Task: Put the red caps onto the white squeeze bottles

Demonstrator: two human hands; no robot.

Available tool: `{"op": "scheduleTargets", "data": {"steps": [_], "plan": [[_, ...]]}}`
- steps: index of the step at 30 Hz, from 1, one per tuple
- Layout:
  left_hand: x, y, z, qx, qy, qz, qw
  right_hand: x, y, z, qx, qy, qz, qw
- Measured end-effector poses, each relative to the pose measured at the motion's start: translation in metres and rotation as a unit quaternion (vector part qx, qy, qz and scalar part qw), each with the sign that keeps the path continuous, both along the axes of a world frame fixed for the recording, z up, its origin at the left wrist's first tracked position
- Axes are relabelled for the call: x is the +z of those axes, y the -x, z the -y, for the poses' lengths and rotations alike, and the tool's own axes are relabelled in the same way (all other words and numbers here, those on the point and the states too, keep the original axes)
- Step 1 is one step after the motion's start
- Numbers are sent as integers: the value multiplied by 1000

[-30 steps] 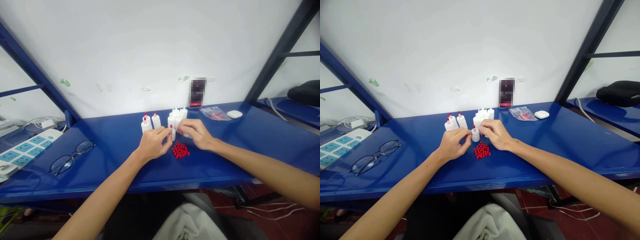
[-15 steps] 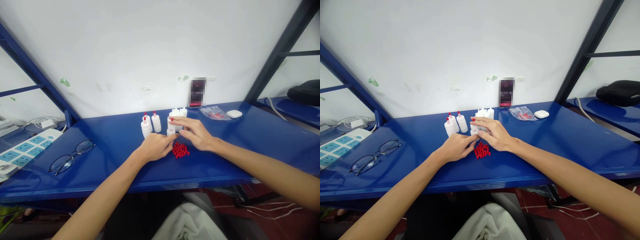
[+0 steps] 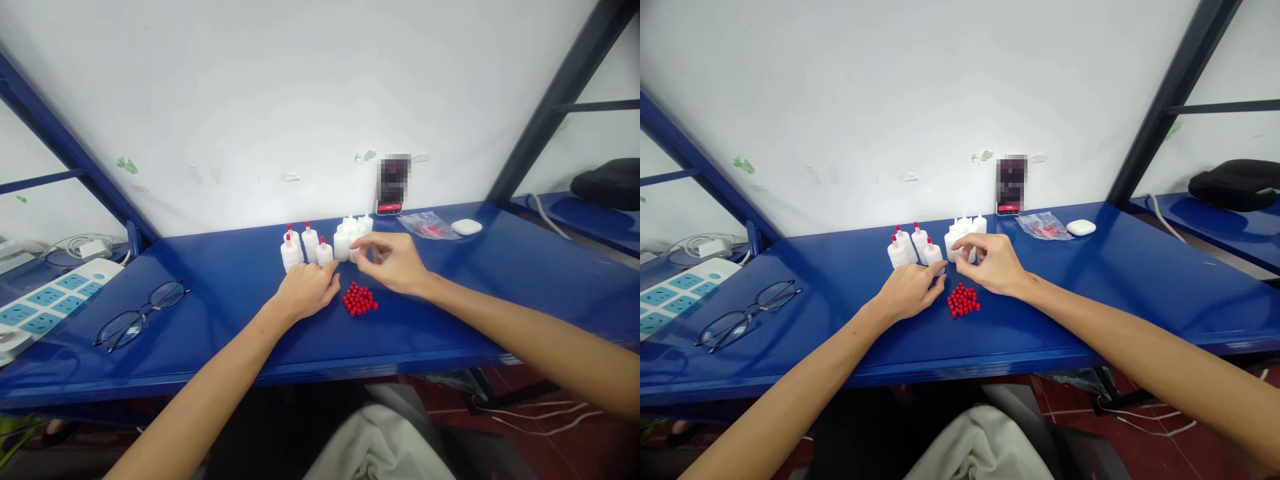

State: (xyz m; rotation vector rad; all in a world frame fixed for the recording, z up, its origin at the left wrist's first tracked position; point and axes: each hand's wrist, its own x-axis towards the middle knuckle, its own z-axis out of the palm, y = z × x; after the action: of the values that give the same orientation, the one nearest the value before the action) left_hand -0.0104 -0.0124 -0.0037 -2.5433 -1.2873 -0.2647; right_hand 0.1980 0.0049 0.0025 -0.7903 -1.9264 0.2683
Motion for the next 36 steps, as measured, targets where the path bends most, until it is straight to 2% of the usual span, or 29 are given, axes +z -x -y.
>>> {"op": "scheduleTargets", "data": {"steps": [4, 8, 10, 14, 17, 21, 23, 26, 28, 31, 36], "plan": [[0, -1, -1, 3, 0, 16, 1000, -3, -5, -3, 42, 61, 22, 997], [0, 2, 1, -80, 26, 6, 996, -6, -4, -6, 103, 113, 66, 986], [1, 3, 2, -114, 38, -3, 993, -7, -2, -8, 126, 108, 73, 983], [0, 4, 2, -137, 52, 6, 989, -9, 0, -9, 144, 83, 89, 982], [1, 5, 1, -143, 62, 7, 988, -6, -1, -6, 128, 51, 122, 983], [2, 5, 1, -145, 73, -2, 987, 7, -7, -2, 79, 3, 162, 984], [2, 5, 2, -144, 75, 5, 987, 14, -12, 0, 40, 25, 206, 977], [0, 4, 1, -137, 76, 23, 987, 16, -22, -2, -15, 104, 300, 948], [-1, 4, 1, -124, 76, 31, 989, 12, -26, -5, -17, 132, 331, 934], [-3, 4, -1, -103, 72, 34, 991, 6, -27, -8, 10, 132, 340, 931], [-2, 4, 0, -81, 48, 43, 995, 12, -18, -2, 32, 133, 288, 948]]}}
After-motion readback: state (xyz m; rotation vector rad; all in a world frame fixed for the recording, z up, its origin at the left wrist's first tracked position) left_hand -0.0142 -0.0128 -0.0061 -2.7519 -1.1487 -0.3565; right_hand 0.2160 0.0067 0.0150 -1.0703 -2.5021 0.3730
